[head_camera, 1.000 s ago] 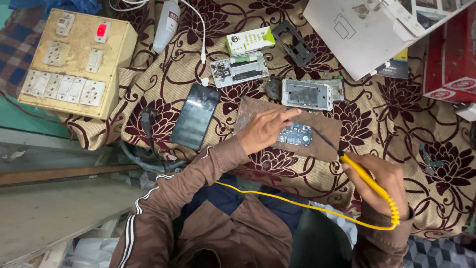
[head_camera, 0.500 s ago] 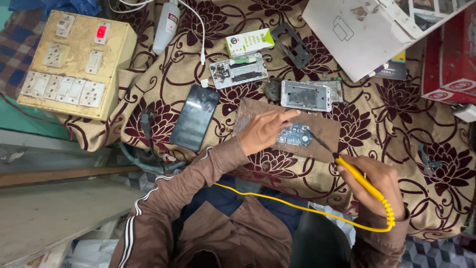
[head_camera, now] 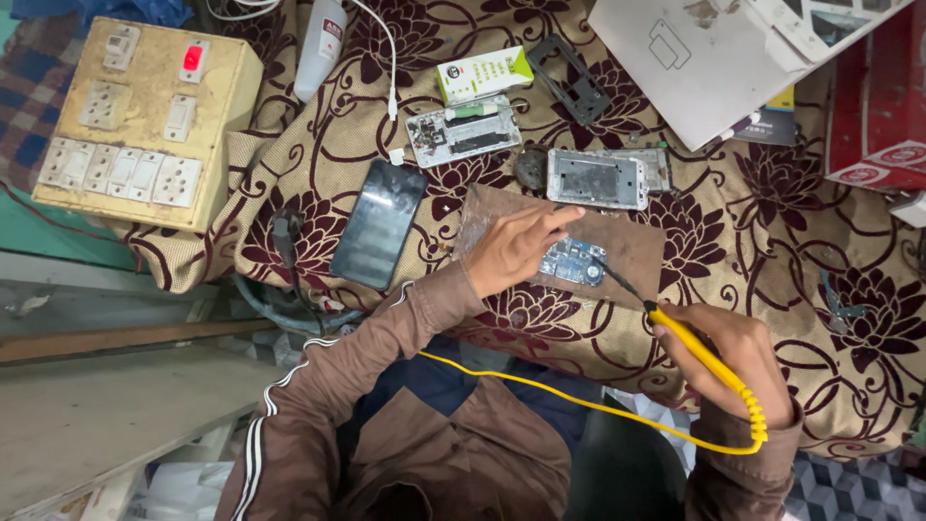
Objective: The person uses a soldering iron to work on a small circuit board placed on a wooden board. They hold the board steady with one hand while applying the soldering iron with the other, focusing on specific points on the board. The workspace contains various disassembled phone parts and tools.
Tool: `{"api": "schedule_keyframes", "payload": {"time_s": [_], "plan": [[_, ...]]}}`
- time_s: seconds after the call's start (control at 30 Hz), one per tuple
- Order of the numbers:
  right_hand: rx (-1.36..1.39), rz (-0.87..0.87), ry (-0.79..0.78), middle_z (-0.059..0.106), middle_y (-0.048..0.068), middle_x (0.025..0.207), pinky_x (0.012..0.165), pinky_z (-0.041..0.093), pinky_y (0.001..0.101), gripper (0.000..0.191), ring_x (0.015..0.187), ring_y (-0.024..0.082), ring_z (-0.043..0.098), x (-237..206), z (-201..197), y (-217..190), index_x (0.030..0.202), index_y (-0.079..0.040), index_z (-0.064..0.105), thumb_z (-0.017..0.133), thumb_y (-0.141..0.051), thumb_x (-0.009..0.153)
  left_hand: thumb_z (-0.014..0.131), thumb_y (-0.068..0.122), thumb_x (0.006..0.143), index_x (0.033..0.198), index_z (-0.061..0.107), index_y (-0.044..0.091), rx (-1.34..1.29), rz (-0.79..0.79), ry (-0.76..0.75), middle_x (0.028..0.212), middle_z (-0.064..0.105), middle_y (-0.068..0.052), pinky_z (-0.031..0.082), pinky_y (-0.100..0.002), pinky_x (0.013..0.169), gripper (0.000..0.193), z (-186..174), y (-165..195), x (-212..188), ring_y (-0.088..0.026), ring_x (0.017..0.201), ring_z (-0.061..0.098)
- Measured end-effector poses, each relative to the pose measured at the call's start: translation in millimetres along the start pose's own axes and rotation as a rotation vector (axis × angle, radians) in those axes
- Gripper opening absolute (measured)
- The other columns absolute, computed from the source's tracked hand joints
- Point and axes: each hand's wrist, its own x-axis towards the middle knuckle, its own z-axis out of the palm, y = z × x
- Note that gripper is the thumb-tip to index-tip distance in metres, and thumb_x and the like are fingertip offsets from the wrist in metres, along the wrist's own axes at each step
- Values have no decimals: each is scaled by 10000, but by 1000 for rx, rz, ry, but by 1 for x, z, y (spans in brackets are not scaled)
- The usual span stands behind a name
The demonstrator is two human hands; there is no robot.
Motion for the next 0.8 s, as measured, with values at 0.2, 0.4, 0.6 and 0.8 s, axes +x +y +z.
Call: {"api": "schedule_keyframes", "payload": {"time_s": [0.2,0.4,0.6,0.8], "plan": [[-22,163,45,696,155,693,490,481,321,205,539,225,647,1,5,-1,986,38,740,704,-112,852,687,-54,952,1455,418,167,56,-25,-1,1101,695,-125,628,-401,799,611,3,1,-1,-333,950,731],[17,143,107,680,141,648,478,465,318,181,493,218,673,7,6,-4,909,36,727,671,-133,875,679,-60,939,1436,436,172,40,-50,-26,1126,704,-138,647,-371,794,600,2,0,0,-313,940,744],[-32,113,188,656,161,672,549,467,341,157,541,260,646,8,14,-12,837,39,692,672,-112,875,699,-60,936,1445,425,167,46,-44,-19,1119,701,-143,629,-392,785,621,0,1,-1,-339,938,730],[-34,112,184,646,170,653,546,462,344,150,541,276,649,11,15,-9,831,32,699,684,-114,862,628,-86,935,1454,258,113,-4,157,122,1197,693,-172,605,-390,783,667,-1,3,4,-345,912,685]]}}
